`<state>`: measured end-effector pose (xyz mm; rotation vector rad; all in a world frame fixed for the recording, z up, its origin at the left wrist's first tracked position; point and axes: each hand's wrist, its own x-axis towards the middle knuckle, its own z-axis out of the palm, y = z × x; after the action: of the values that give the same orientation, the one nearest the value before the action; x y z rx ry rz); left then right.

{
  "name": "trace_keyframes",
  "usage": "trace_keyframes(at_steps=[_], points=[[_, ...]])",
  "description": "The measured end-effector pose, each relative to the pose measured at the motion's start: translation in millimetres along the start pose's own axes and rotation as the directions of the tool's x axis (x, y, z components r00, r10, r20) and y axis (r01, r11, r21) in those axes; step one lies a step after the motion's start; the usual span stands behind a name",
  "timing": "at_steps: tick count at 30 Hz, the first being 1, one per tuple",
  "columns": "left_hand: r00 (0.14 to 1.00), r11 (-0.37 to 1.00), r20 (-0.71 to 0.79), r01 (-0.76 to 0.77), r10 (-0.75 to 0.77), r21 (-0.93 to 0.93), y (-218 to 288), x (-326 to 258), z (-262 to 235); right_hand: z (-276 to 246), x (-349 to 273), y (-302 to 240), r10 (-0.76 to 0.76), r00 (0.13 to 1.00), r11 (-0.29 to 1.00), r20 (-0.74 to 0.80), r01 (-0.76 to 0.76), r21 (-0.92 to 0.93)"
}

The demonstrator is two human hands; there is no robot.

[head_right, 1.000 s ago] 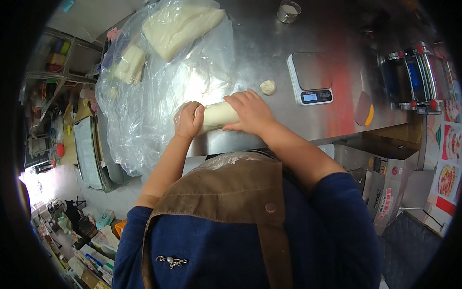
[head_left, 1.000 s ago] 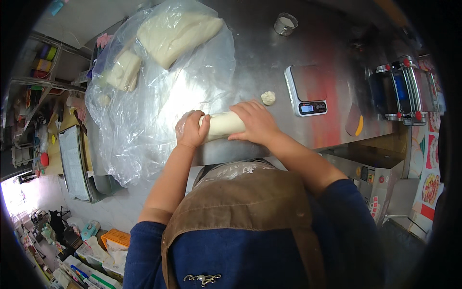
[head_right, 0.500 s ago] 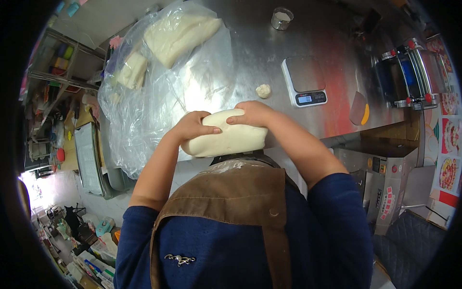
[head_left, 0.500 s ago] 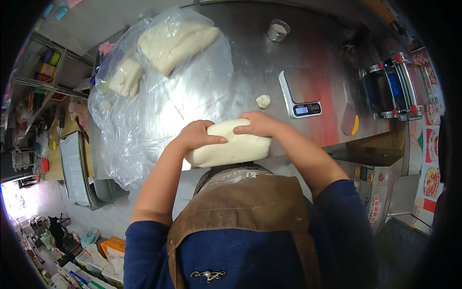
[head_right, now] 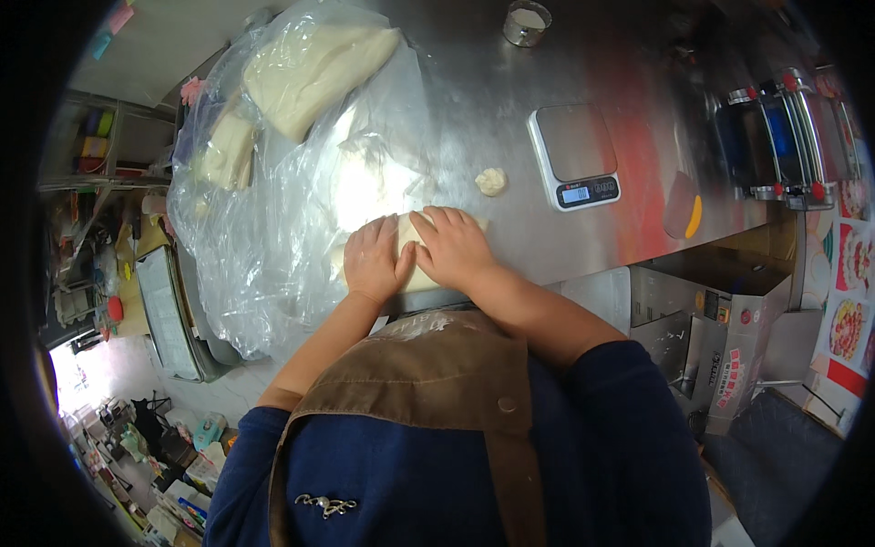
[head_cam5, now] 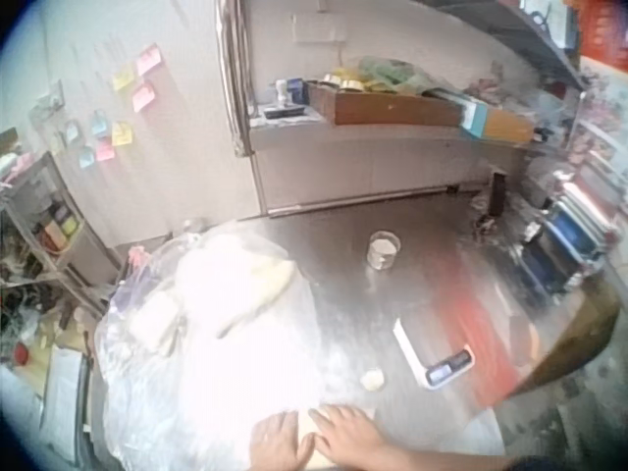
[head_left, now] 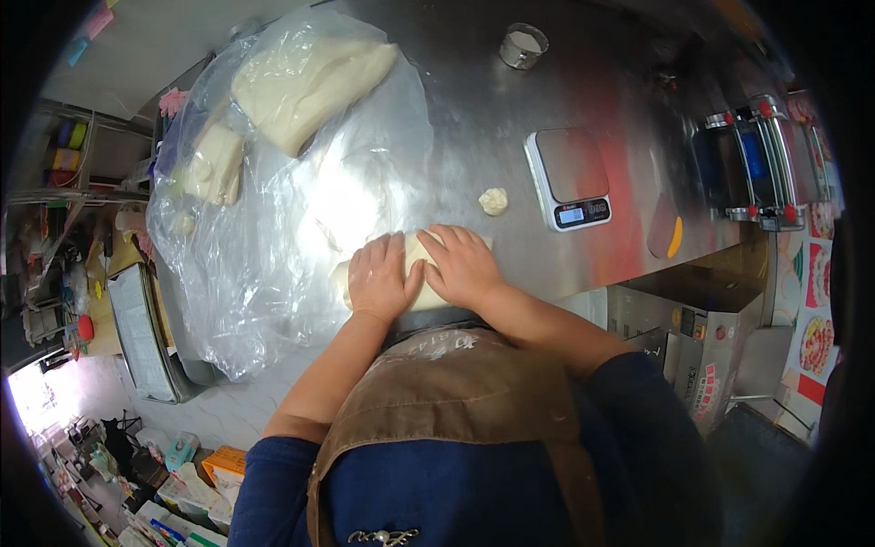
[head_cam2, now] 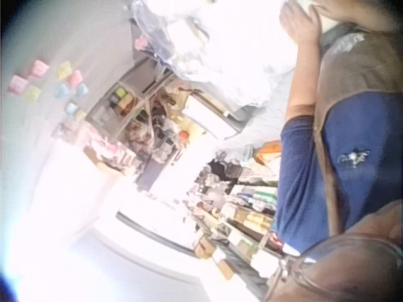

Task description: The person portions dough by hand, repeatedly pinching off small pieces from a larger mass, weighing each piece on a digital scale, and adjusting the weight by adding or removing small amounts. The weighed portions are placed on a plastic sheet on the table.

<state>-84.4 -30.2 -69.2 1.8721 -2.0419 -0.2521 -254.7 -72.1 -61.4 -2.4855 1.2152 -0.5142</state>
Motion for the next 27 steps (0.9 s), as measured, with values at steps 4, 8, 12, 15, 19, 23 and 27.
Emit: trace_keyframes(at_steps=[4,8,12,15,19,23,27], points=[[0.995,0.996,0.098,0.034,-0.025,-0.088,-15.4,18.0,1.6,5.8,13.8,12.5,0.067,0.998,0.996,0.016,-0.068,0.051],[0.977,0.994,0.209,0.068,-0.048,-0.086,-32.9,38.3,11.8,22.4,30.3,31.0,0.088,0.996,0.995,-0.006,-0.088,0.046],[0.95,0.988,0.291,0.139,-0.113,-0.071,-36.6,66.2,7.7,20.0,54.1,33.5,0.218,0.968,0.971,0.122,-0.228,0.077],[0.836,0.956,0.479,0.292,-0.268,0.026,-23.2,88.1,-10.9,0.3,65.2,20.2,0.31,0.919,0.944,0.243,-0.327,0.035],[0.77,0.952,0.565,0.284,-0.297,0.113,-0.8,74.4,-39.5,-25.5,56.9,12.7,0.389,0.776,0.894,0.496,-0.447,-0.001],[0.796,0.952,0.527,0.291,-0.298,0.098,8.1,37.5,-32.4,-12.5,25.7,7.2,0.334,0.799,0.899,0.5,-0.43,0.087],[0.956,0.988,0.257,0.154,-0.141,-0.032,2.3,0.2,-14.2,2.4,0.4,-0.8,0.198,0.927,0.968,0.32,-0.236,0.086]])
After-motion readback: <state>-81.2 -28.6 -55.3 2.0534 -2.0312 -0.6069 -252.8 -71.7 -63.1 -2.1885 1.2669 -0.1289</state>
